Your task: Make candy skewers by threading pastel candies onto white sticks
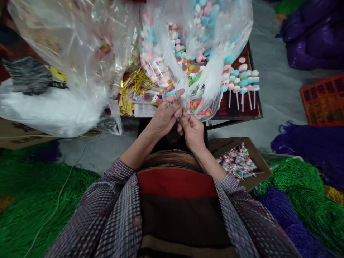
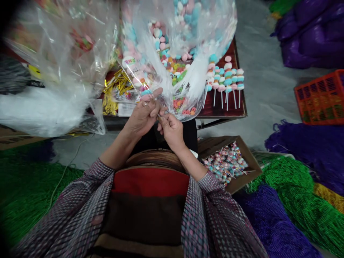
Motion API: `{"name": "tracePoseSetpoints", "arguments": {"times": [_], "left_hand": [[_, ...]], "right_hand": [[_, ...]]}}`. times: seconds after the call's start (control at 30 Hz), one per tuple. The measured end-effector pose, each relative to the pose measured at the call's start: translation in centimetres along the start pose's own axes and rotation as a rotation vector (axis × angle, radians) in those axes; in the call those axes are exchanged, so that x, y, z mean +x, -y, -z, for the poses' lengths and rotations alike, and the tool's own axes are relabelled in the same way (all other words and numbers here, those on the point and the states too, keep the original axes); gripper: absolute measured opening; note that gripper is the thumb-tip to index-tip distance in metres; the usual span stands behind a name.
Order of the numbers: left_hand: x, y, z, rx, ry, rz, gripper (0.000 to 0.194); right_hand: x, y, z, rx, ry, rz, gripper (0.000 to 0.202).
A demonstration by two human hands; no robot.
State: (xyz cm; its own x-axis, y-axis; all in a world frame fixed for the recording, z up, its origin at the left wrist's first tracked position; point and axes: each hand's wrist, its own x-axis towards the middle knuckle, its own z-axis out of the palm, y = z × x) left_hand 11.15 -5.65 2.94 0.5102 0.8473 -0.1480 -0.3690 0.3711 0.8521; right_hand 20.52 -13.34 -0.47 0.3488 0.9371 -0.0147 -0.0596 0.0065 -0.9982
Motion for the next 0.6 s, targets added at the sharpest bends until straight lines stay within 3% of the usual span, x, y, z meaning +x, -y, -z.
{"name": "tracePoseSetpoints", "arguments": {"times": [0.1, 0.23, 0.37, 0.5, 0.6], "left_hand": [[-0.2, 0.2, 0.3, 0.022, 0.061, 0.018, 0.041], [-0.5, -0.2, 1.4, 0.117, 0.159, -0.047, 0.047], [-1.3, -0.8, 2.4, 0.348, 0.321, -0.085, 0.046], [-1.8, -1.0, 2.6, 0.522, 0.48, -0.051, 0.054], [-1.7, -0.7, 2.6, 0.6, 0.492, -0.115, 0.058]], "right_hand": [[0.1, -0.2, 0.0, 0.006, 0.027, -0.024, 0.046], [1.5, 1.2, 2.6, -0.173, 0.245, -0.024, 0.041], [3.0, 3.8, 5.0, -0.126, 0.114, 0.133, 0.032], [3.2, 5.8, 4.1, -0.004, 0.355, 0.17, 0.068], [2.9, 6.1, 2.6, 0.003, 0.482, 0.099, 0.07]]}}
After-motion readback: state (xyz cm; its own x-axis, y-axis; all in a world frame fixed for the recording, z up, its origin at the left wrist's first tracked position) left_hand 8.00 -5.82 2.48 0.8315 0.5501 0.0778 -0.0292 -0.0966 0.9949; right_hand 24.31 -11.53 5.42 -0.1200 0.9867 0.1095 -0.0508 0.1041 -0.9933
